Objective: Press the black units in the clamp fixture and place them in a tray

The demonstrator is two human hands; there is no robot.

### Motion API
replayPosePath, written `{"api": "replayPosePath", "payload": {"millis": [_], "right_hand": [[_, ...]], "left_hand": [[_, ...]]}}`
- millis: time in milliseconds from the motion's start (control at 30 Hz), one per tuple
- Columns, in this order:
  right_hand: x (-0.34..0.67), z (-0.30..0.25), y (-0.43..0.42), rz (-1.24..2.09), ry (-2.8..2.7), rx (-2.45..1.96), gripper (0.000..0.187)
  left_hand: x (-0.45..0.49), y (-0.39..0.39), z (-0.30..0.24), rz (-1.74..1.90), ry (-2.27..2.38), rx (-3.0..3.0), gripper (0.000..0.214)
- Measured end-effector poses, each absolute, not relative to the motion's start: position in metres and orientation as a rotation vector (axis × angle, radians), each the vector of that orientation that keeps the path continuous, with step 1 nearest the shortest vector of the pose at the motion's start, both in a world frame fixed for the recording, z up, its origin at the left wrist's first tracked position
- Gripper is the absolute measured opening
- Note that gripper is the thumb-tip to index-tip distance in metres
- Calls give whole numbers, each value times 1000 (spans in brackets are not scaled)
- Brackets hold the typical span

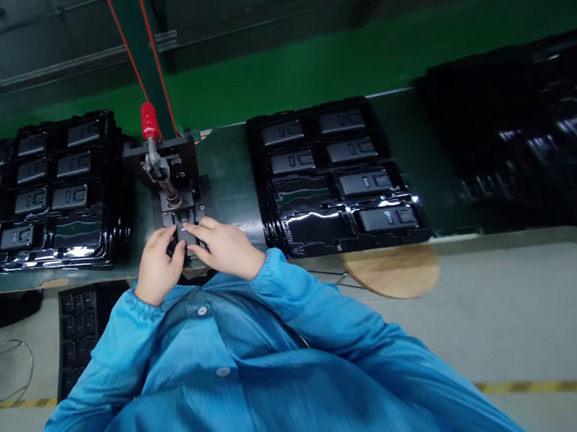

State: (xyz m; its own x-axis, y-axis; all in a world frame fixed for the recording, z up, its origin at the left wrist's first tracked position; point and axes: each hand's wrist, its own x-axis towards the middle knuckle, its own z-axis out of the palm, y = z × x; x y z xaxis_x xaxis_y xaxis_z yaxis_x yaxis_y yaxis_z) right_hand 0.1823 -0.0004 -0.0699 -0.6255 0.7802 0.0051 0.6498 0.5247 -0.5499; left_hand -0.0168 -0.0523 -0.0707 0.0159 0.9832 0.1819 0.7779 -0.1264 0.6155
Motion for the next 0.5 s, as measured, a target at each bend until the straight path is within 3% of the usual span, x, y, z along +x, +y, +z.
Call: {"api": "replayPosePath", "payload": {"millis": [233, 367, 500], "right_hand": [[197, -82, -17, 661, -2171, -1175, 45], [218, -100, -35, 627, -1835, -1093, 24], [233, -117, -45, 642, -1752, -1147, 17]], "left_hand": [[-35, -141, -100, 1086, 1954, 1960, 18], [-75, -196, -146, 658, 2077, 1684, 18], [-118, -173, -175, 281, 2150, 1517, 31]]}}
